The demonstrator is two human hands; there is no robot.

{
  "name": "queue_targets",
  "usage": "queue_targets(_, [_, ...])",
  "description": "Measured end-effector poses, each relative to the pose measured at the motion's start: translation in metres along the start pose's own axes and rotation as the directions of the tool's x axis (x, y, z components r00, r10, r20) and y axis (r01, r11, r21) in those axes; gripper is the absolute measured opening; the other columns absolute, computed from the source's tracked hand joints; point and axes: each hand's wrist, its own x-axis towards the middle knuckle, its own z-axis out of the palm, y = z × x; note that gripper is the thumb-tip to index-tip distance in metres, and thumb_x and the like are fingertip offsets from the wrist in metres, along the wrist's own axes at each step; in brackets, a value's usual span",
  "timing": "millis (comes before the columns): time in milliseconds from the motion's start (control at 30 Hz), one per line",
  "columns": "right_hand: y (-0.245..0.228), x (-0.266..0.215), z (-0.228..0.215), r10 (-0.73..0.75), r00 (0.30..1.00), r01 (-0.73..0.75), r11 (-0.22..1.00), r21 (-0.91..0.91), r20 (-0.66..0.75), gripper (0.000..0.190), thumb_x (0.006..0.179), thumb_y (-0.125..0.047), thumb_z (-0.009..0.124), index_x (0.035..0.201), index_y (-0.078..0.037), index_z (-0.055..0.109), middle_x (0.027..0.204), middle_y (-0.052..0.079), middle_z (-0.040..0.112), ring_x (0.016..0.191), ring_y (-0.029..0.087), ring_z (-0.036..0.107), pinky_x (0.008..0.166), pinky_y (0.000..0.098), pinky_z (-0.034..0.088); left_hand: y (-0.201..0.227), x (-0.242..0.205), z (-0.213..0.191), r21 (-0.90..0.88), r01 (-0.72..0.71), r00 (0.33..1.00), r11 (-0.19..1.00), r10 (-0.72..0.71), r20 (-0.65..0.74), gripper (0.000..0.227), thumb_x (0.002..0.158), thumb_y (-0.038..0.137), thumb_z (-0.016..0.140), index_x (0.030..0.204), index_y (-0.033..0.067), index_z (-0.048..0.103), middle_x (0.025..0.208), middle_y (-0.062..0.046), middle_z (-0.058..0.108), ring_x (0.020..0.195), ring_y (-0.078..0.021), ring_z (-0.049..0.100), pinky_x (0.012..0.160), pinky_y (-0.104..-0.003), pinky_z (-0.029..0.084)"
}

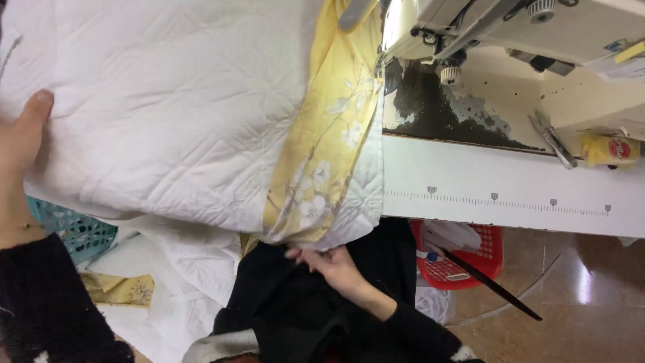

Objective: Hand-stitching a decorative fabric border onto a quilted material and then finishing with an industrial sewing machine.

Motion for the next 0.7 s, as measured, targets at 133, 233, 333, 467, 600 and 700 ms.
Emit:
queue_targets(133, [0.008, 0.023, -0.004, -0.242, 0.907, 0.237, 0.970, -0.057, -0.344, 0.034, 0.094, -0.023, 0.071, 0.116, 0.001, 0.064, 0.106, 0.017, 0.075, 0.102, 0.026, 0.076, 0.072, 0.0334, 0.064, -0.068, -0.003, -0.005, 0.005, -0.039, 0.976, 0.999, 0.039, -0.216, 0.042, 0.123, 0.031, 0.071, 0.137, -0.0060, 0.057, 0.127, -0.026, 0.064, 0.111, -0.0399, 0.062, 0.092, -0.046, 0.044])
queue_targets(233, [-0.029, 0.022, -0.008, -0.257, 0.705, 0.290, 0.955, -0.063, -0.661, 0.040, 0.087, -0.012, 0.078, 0.123, -0.002, 0.063, 0.109, 0.013, 0.071, 0.097, 0.021, 0.070, 0.072, 0.0339, 0.065, -0.100, 0.039, 0.004, -0.027, -0.010, 0.963, 1.000, 0.003, -0.271, 0.018, 0.121, 0.027, 0.062, 0.122, 0.0094, 0.066, 0.115, -0.010, 0.068, 0.100, -0.0285, 0.064, 0.084, -0.044, 0.047])
queue_targets(333, [-0.024, 0.014, -0.013, -0.343, 0.813, 0.324, 0.938, -0.126, -0.471, 0.055, 0.089, -0.024, 0.076, 0.135, 0.000, 0.058, 0.134, 0.016, 0.066, 0.127, 0.028, 0.063, 0.108, 0.0375, 0.054, -0.106, 0.083, 0.017, -0.044, -0.175, 0.946, 0.984, 0.156, -0.284, 0.013, 0.120, 0.019, 0.063, 0.118, 0.0066, 0.063, 0.111, -0.012, 0.068, 0.099, -0.0307, 0.065, 0.086, -0.043, 0.047])
queue_targets(467, [-0.060, -0.018, 0.001, -0.268, 0.903, 0.224, 0.960, -0.166, -0.336, 0.027, 0.096, -0.022, 0.068, 0.095, 0.004, 0.074, 0.092, 0.012, 0.077, 0.070, 0.024, 0.075, 0.065, 0.0322, 0.067, -0.003, 0.033, 0.009, 0.352, -0.244, 0.840, 0.904, 0.378, -0.390, 0.008, 0.114, 0.009, 0.072, 0.113, 0.0068, 0.064, 0.099, -0.011, 0.072, 0.081, -0.0320, 0.070, 0.066, -0.048, 0.049])
queue_targets(600, [-0.152, -0.051, -0.029, -0.180, 0.982, 0.060, 0.595, -0.801, -0.061, 0.018, 0.087, -0.028, 0.078, 0.084, -0.011, 0.081, 0.072, -0.003, 0.078, 0.063, 0.003, 0.063, 0.059, 0.0217, 0.049, 0.172, -0.108, 0.016, 0.279, -0.428, 0.683, 0.860, 0.510, -0.523, 0.029, 0.104, 0.020, 0.085, 0.111, 0.0015, 0.064, 0.101, -0.010, 0.066, 0.084, -0.0260, 0.062, 0.071, -0.039, 0.045])
queue_targets(700, [-0.196, -0.045, -0.061, -0.426, 0.904, 0.243, 0.460, -0.854, 0.027, 0.004, 0.088, -0.015, 0.081, 0.091, -0.012, 0.081, 0.075, 0.001, 0.078, 0.063, 0.010, 0.072, 0.064, 0.0215, 0.056, 0.211, -0.211, 0.071, -0.001, -0.377, 0.840, 0.926, 0.342, -0.421, 0.034, 0.101, 0.040, 0.079, 0.101, 0.0089, 0.066, 0.085, -0.005, 0.065, 0.073, -0.0216, 0.060, 0.071, -0.036, 0.047])
